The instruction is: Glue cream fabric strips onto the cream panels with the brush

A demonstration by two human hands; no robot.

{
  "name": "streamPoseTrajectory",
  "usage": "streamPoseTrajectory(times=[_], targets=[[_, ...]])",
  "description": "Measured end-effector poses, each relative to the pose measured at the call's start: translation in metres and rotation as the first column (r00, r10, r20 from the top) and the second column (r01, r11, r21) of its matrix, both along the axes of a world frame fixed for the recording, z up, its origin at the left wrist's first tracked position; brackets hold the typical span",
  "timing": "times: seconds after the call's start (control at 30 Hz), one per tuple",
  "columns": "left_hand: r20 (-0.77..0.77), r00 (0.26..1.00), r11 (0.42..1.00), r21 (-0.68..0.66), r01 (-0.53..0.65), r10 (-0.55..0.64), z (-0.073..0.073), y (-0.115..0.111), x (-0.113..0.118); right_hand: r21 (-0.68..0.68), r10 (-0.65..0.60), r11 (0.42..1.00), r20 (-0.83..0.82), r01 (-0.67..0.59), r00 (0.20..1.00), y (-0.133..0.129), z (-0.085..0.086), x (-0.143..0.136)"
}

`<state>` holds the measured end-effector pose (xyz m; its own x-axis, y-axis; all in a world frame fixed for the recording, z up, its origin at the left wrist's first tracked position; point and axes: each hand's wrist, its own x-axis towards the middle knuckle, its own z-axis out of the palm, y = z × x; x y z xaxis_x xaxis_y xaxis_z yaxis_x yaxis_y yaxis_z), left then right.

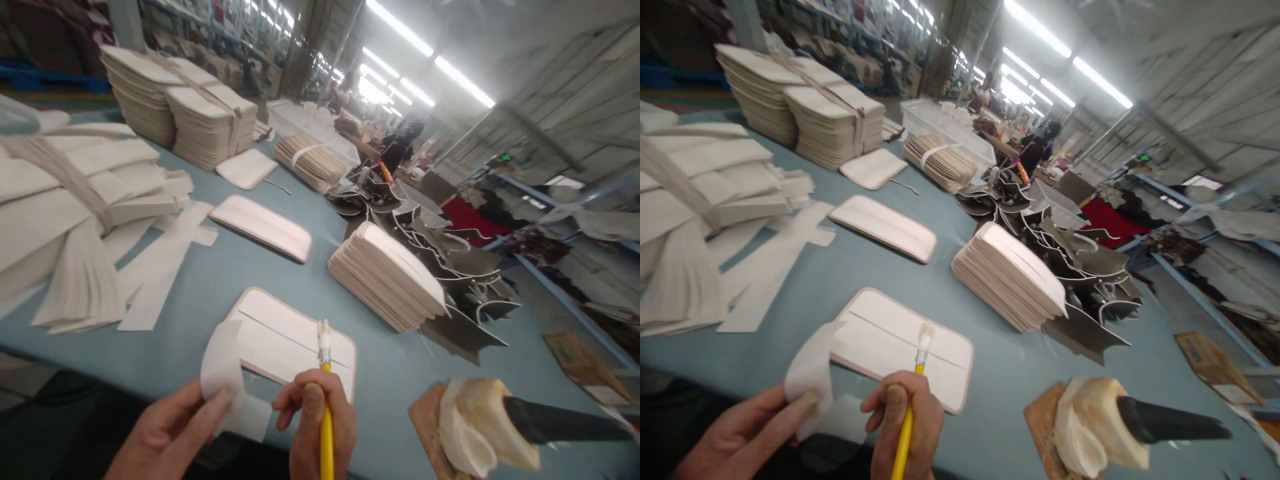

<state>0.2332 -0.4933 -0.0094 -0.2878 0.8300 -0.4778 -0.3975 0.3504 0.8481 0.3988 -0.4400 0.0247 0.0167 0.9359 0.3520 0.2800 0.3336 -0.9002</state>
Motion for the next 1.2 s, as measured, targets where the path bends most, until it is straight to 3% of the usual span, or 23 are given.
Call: streamPoseTrajectory(times=[0.1, 0.2, 0.37, 0.57, 0.67, 0.77, 0.87, 0.97, 1.07, 1.2], targets=[[-0.039, 0.997, 0.995, 0.076, 0.067, -0.064, 0.012, 0.007, 0.009, -0.048, -0.001, 0.999, 0.089, 0.005, 0.996, 0.000, 0.002, -0.003], [-0.111, 0.985, 0.986, 0.091, 0.141, -0.130, 0.018, 0.014, 0.017, -0.151, 0.075, 0.987, 0.094, -0.060, 0.993, 0.000, 0.006, -0.007], [-0.122, 0.986, 0.983, 0.126, 0.131, -0.116, 0.024, 0.024, 0.027, -0.230, 0.119, 0.968, 0.078, -0.098, 0.990, 0.001, 0.003, -0.025], [-0.095, 0.977, 0.965, 0.163, 0.205, -0.191, 0.018, 0.027, 0.043, -0.205, 0.100, 0.974, 0.024, -0.092, 0.995, 0.010, -0.001, -0.034], [-0.170, 0.938, 0.928, 0.174, 0.331, -0.302, 0.012, 0.026, 0.044, -0.233, 0.134, 0.965, 0.042, -0.120, 0.990, 0.026, 0.000, -0.029], [-0.420, 0.834, 0.856, 0.209, 0.473, -0.358, 0.004, 0.022, 0.033, -0.261, 0.212, 0.948, 0.094, -0.181, 0.973, 0.048, 0.001, -0.019], [-0.722, 0.686, 0.786, 0.369, 0.496, -0.094, -0.004, 0.017, 0.010, -0.305, 0.357, 0.904, 0.160, -0.298, 0.920, 0.068, 0.001, -0.013], [-0.845, 0.497, 0.712, 0.474, 0.519, 0.200, -0.007, 0.018, -0.012, -0.344, 0.447, 0.870, 0.244, -0.355, 0.861, 0.078, -0.002, -0.013], [-0.891, 0.321, 0.731, 0.448, 0.514, 0.320, -0.005, 0.028, -0.025, -0.327, 0.458, 0.877, 0.341, -0.353, 0.821, 0.084, -0.007, -0.013], [-0.923, 0.159, 0.748, 0.377, 0.547, 0.349, -0.001, 0.044, -0.032, -0.302, 0.439, 0.893, 0.422, -0.334, 0.793, 0.093, -0.012, -0.009]])
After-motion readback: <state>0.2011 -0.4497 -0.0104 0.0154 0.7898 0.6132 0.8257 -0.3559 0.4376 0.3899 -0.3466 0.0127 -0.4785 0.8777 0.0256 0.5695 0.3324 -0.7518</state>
